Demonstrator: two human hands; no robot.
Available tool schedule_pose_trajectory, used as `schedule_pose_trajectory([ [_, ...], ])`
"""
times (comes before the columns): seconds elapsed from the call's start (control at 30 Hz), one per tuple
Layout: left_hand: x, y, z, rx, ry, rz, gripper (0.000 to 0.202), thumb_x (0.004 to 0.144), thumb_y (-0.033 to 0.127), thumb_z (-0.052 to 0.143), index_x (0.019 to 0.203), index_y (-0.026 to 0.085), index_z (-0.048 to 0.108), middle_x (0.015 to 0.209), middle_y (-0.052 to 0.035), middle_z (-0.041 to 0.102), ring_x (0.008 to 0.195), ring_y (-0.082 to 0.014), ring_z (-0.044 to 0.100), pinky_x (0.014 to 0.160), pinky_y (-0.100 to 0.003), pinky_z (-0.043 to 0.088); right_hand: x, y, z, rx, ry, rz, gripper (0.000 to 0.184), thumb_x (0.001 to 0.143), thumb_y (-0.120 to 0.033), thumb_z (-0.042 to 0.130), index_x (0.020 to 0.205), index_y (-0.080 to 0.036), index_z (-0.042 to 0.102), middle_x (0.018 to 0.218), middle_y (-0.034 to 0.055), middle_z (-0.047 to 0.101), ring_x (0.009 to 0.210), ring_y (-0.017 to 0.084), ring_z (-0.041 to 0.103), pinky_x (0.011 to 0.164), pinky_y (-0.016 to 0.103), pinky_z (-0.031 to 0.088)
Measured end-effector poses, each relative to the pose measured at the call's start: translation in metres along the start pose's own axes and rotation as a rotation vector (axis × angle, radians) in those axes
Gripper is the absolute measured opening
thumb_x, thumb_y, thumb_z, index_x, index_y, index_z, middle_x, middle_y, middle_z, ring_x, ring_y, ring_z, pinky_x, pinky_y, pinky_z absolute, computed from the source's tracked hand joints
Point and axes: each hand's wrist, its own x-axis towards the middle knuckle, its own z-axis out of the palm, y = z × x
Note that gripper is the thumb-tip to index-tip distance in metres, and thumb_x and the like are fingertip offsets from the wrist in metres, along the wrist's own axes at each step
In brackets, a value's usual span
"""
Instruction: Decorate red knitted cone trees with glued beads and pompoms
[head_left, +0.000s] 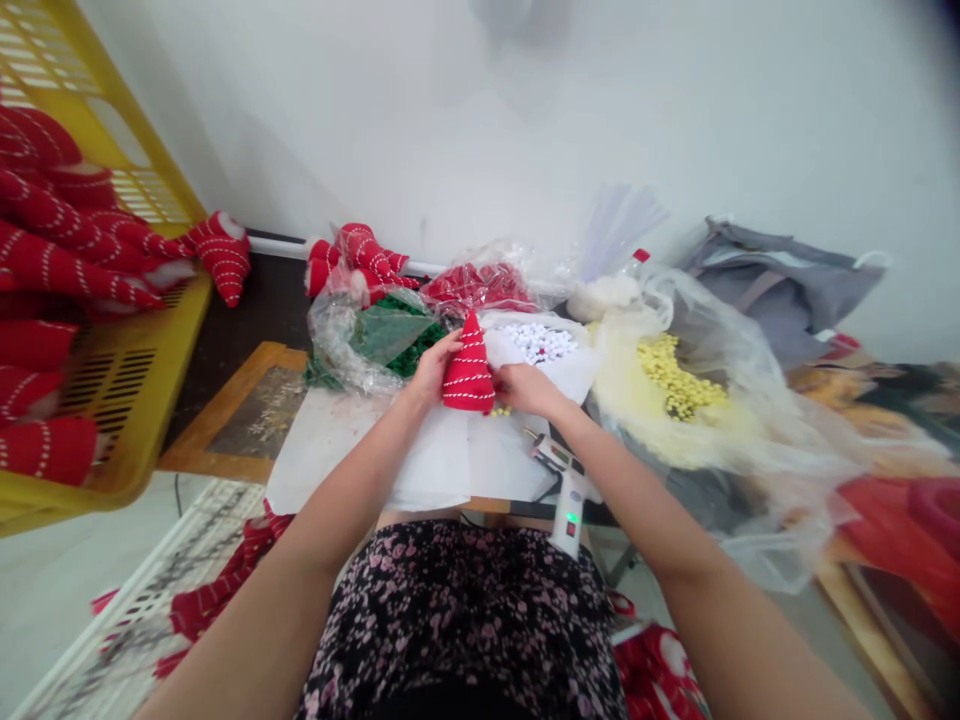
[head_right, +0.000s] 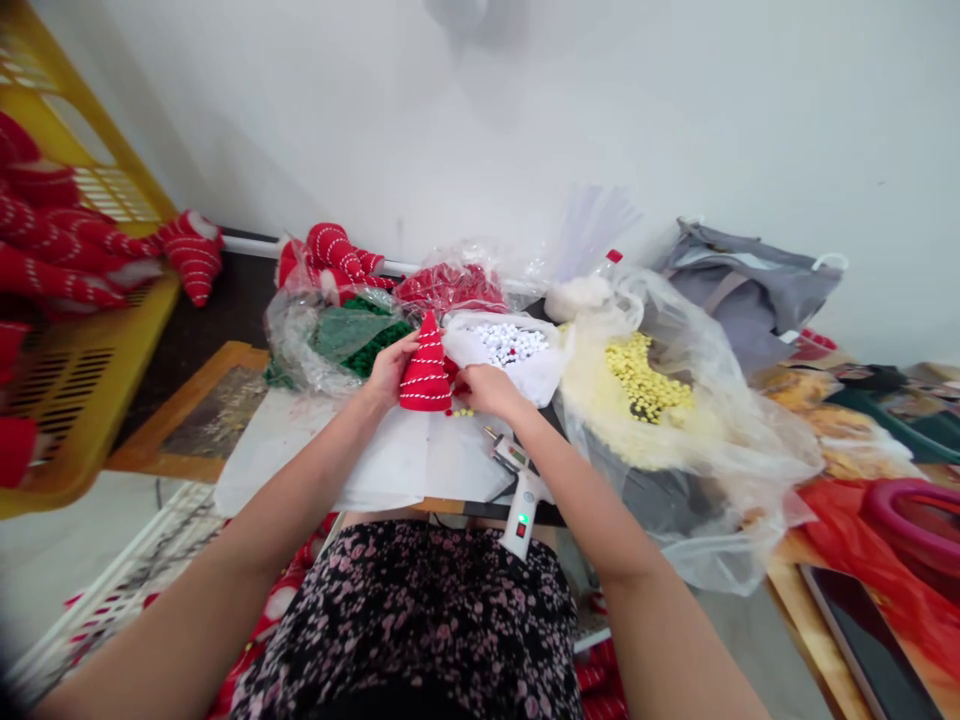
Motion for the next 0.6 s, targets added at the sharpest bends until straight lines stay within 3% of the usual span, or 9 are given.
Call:
schedule_pose_trajectory([
  [0.13,0.001,0.0,0.0,-0.011,0.021,0.003,0.068,0.067,0.018,0.065,0.135,0.014,0.069,0.119,-0.0084,0.081,0.113,-0.0319,0.075,0.103,-0.043,0.058,0.003,0.009,-0.002,0.1,0.034,0.005,0.025,0.09,-0.01,0.066,0.104,-0.018,0.085,0.097,0.0056,0.085,0.089,0.021,0.077,0.084,0.028,0.054],
  [0.33,0.001,-0.002,0.0,0.013,0.004,-0.018,0.07,0.068,0.018,0.066,0.138,0.015,0.068,0.12,-0.0077,0.081,0.111,-0.0312,0.075,0.103,-0.044,0.058,-0.003,0.027,-0.019,0.504,0.274,-0.034,0.013,0.086,-0.025,0.077,0.093,-0.022,0.086,0.093,0.0053,0.085,0.083,0.023,0.076,0.084,0.036,0.059],
  [0.47,0.001,-0.005,-0.001,0.05,-0.015,-0.029,0.063,0.068,0.019,0.066,0.13,0.018,0.073,0.119,-0.0064,0.081,0.111,-0.0322,0.075,0.103,-0.045,0.058,-0.012,0.012,-0.029,0.708,0.445,-0.107,0.021,0.085,-0.037,0.079,0.098,-0.021,0.082,0.1,0.0073,0.083,0.086,0.023,0.074,0.081,0.037,0.059],
  [0.6,0.003,-0.011,-0.005,0.071,-0.039,-0.017,0.054,0.066,0.019,0.068,0.118,0.019,0.077,0.115,-0.0052,0.081,0.114,-0.033,0.073,0.103,-0.045,0.056,-0.017,-0.016,-0.037,0.698,0.497,-0.157,0.017,0.082,-0.034,0.081,0.089,-0.021,0.075,0.084,0.0019,0.077,0.07,0.017,0.065,0.069,0.031,0.053],
])
